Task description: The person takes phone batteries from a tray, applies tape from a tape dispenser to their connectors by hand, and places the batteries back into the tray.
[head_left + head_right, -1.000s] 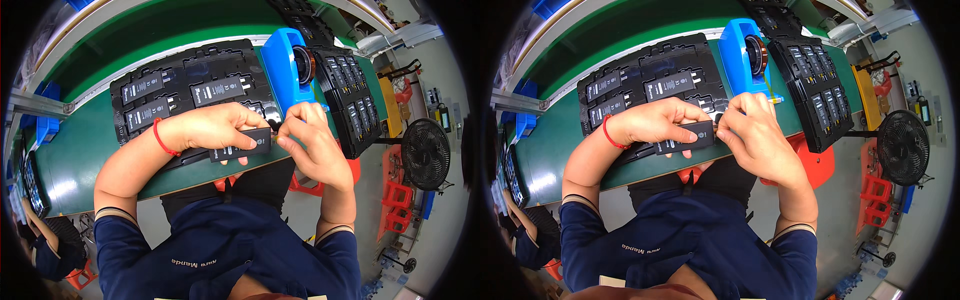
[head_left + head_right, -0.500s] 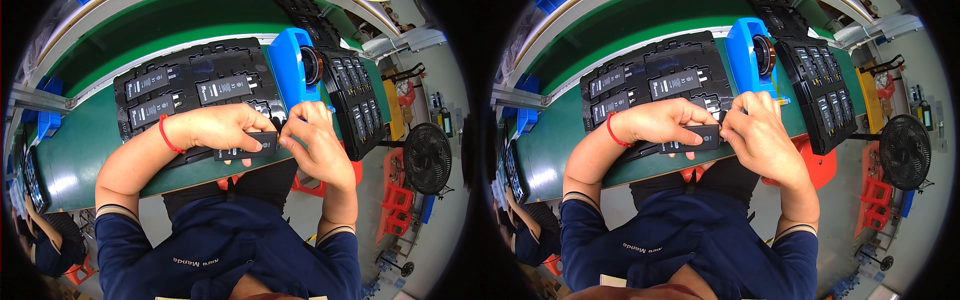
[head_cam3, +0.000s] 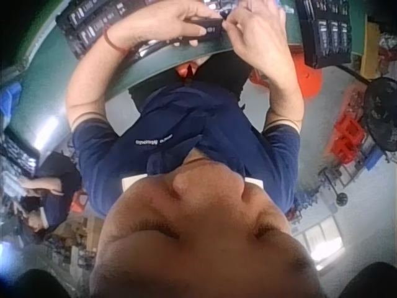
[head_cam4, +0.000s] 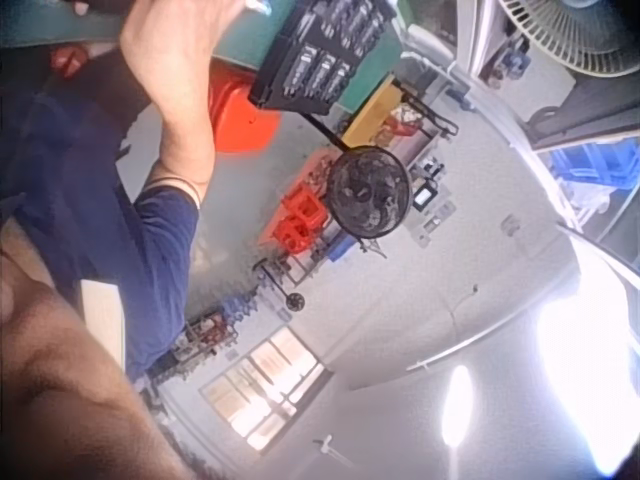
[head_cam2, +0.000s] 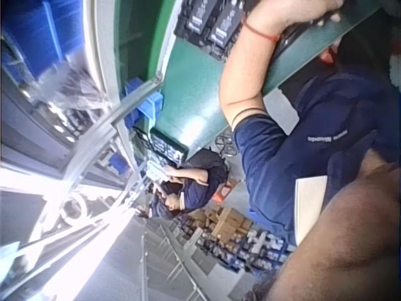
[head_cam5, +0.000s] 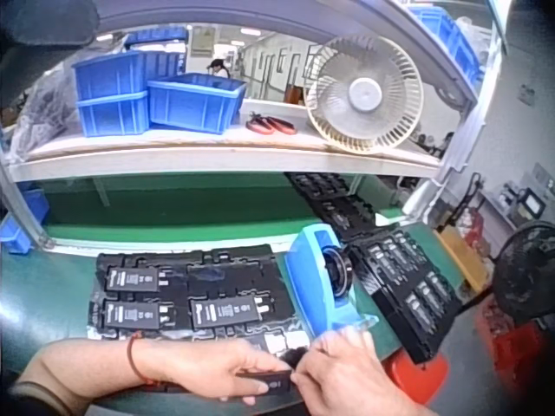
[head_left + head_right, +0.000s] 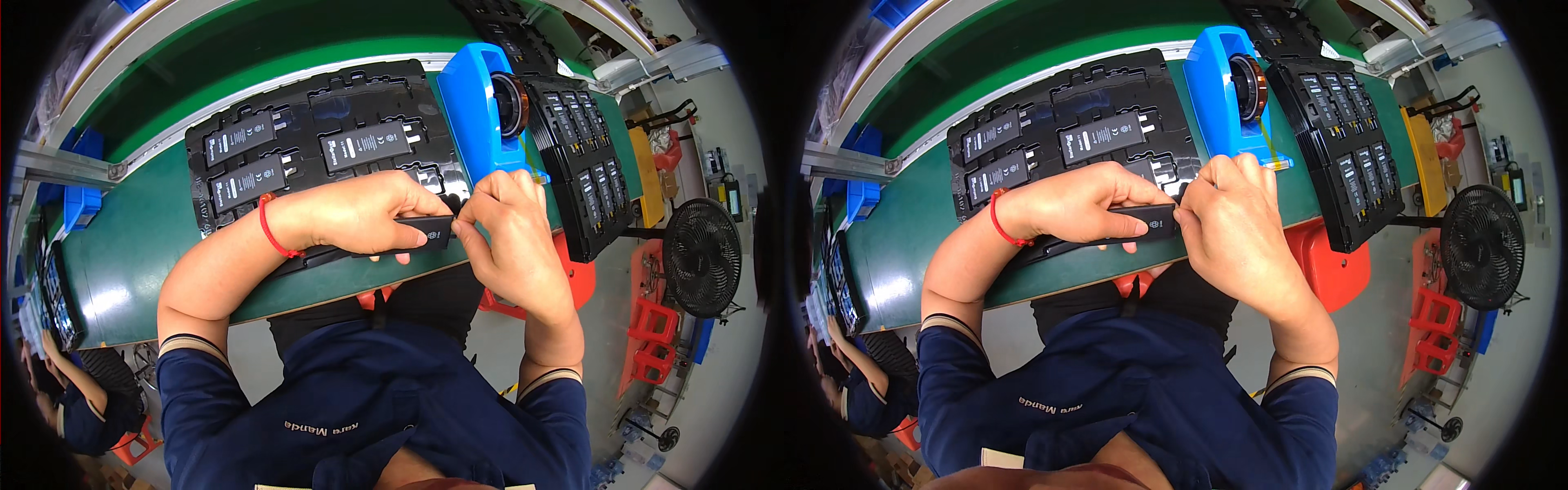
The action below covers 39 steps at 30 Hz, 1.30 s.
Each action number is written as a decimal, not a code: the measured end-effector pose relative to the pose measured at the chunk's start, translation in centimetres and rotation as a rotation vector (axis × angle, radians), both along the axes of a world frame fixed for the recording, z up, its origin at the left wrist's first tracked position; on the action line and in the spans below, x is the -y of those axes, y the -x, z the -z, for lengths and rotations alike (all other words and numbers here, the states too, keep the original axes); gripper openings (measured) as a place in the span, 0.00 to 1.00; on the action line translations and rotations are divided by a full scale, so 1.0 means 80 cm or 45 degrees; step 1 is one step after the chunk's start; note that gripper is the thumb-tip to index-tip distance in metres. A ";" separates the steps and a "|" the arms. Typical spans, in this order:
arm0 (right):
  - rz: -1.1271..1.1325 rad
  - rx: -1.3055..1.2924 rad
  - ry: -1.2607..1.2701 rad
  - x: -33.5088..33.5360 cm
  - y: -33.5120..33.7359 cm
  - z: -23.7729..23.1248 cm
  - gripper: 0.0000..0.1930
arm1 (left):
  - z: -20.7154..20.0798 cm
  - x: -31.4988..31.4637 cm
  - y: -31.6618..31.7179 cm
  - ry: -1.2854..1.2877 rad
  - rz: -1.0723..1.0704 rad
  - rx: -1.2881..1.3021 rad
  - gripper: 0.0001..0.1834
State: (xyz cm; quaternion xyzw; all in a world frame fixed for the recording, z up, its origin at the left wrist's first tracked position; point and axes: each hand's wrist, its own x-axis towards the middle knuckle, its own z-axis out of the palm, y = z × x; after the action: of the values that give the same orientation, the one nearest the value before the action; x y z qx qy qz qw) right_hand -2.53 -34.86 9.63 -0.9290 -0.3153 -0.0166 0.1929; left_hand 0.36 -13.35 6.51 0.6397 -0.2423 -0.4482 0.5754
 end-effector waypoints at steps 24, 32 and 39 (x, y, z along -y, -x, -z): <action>0.386 0.550 -0.525 -0.007 0.027 0.052 0.06 | 0.014 -0.004 -0.005 0.222 -0.240 0.013 0.16; 0.434 0.423 -0.583 -0.012 0.026 0.057 0.07 | 0.014 -0.004 -0.005 0.204 -0.217 0.175 0.17; 0.485 0.088 -0.877 -0.009 0.026 0.063 0.06 | 0.011 -0.005 -0.005 0.156 -0.216 0.352 0.16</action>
State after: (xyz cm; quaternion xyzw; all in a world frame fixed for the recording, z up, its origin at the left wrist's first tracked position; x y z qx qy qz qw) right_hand -4.58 -34.12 4.63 -0.8506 -0.1197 -0.1881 0.4762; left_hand 0.74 -12.92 5.66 0.6771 -0.2914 -0.2901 0.6103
